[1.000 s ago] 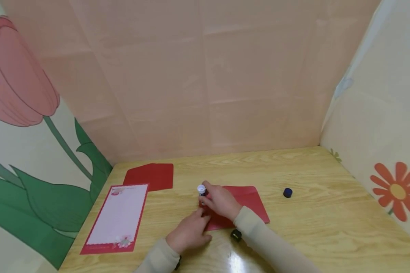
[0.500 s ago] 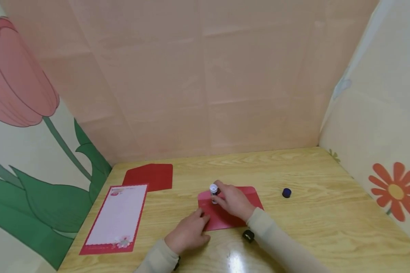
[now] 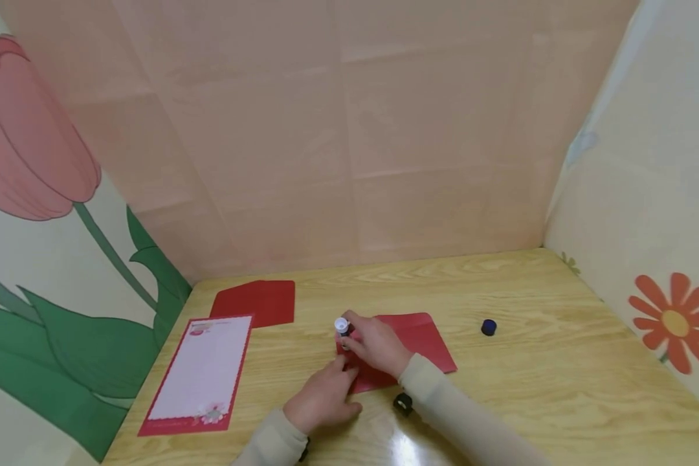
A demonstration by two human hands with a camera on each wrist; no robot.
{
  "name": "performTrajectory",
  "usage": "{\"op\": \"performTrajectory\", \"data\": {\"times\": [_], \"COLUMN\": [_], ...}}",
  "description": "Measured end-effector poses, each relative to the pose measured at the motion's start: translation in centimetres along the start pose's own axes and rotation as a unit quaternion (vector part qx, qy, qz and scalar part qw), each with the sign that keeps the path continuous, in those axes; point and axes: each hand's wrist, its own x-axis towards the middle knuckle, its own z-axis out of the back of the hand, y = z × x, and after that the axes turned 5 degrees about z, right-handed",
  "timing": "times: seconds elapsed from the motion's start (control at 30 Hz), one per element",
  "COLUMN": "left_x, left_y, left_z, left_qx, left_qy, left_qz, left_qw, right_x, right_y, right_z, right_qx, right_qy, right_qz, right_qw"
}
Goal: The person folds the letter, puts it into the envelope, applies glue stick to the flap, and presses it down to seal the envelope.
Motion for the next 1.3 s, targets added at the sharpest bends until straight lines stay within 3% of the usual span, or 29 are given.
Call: {"op": "performTrajectory", "data": {"times": [0.5, 0.93, 1.1, 1.2, 1.3], "left_x": [-0.2, 0.1, 0.0, -0.1, -0.1], "left_y": [0.1, 0.2, 0.0, -0.1, -0.2], "left_z": [0.3, -0.1, 0.0, 0.1, 0.1], "left_qx": [-0.016, -0.025, -0.017, -0.016, -0.016], "left_qy": [0.015, 0.013, 0.008, 0.005, 0.008], "left_qz": [0.015, 0.015, 0.014, 0.016, 0.018], "left_qw": [0.9996, 0.9995, 0.9997, 0.9997, 0.9997], "right_x": [-2.5, -4.1, -3.6, -3.2, -3.3], "right_y": [-2.3, -4.6, -3.4, -2.5, -2.5], "right_z": [2.8, 4.8, 4.5, 3.9, 3.4], "right_qx": [-0.028, -0.077, -0.083, -0.07, -0.074], "right_qy": [-0.022, -0.052, -0.069, -0.052, -0.044], "right_qz": [-0.068, -0.087, -0.055, -0.034, -0.041], "right_qw": [0.997, 0.9919, 0.9926, 0.9956, 0.9955]}}
